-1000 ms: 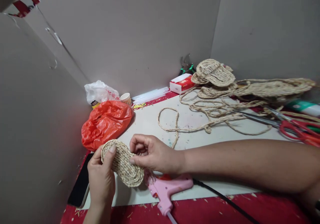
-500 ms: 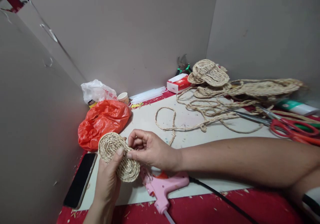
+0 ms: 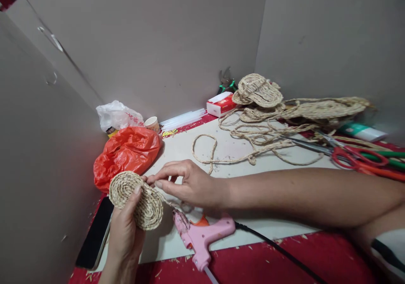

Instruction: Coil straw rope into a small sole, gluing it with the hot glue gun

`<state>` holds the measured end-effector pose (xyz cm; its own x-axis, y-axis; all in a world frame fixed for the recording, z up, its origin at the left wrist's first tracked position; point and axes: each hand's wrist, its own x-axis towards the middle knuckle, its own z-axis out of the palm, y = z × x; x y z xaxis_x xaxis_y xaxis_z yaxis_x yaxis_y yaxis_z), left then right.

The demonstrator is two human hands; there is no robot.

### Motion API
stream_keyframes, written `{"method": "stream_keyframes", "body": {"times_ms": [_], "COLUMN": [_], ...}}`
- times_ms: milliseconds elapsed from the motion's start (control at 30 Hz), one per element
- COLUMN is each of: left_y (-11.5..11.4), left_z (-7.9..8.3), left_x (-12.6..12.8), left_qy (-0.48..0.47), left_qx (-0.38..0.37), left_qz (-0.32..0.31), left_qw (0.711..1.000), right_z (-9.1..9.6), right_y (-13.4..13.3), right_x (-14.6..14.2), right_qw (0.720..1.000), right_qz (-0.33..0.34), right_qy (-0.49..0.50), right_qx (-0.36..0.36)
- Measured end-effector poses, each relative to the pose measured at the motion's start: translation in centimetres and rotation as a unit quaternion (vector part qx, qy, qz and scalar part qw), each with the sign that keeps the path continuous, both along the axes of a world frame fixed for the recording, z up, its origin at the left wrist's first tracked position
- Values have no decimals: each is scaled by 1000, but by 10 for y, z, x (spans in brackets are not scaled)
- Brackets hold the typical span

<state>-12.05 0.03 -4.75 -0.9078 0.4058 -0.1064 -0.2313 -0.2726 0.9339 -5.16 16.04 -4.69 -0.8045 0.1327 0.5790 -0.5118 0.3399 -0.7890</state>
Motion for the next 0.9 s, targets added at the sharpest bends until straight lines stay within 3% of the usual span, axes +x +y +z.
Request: {"method": "stream_keyframes", "body": {"times_ms": [167,367,467,600,767,900], "left_y": [1,8,9,6,-1,-2], "left_z": [5,1,-1,-3,-6,-7], "left_x": [14,29,29,25,24,25], "left_qy": [-18,-7,1,21,28,19], "left_qx": [-61,-87,-94,-93,-107,-136], "left_qz": [-49,-67,-68,-71,-82,-106], "left_qw": [997,994,993,993,990,985], "right_z": [5,-10,-15,-14,-11,-6], "right_y": [9,9,7,4,5,6], "right_x": [-3,-12,-13,-8,-6,-2], "right_qw": [993,976,971,975,982,997], "right_qz": [-62,-28,-37,-43,11,70], "right_qy": [100,169,177,176,151,36], "right_qx": [14,137,158,129,111,22]}}
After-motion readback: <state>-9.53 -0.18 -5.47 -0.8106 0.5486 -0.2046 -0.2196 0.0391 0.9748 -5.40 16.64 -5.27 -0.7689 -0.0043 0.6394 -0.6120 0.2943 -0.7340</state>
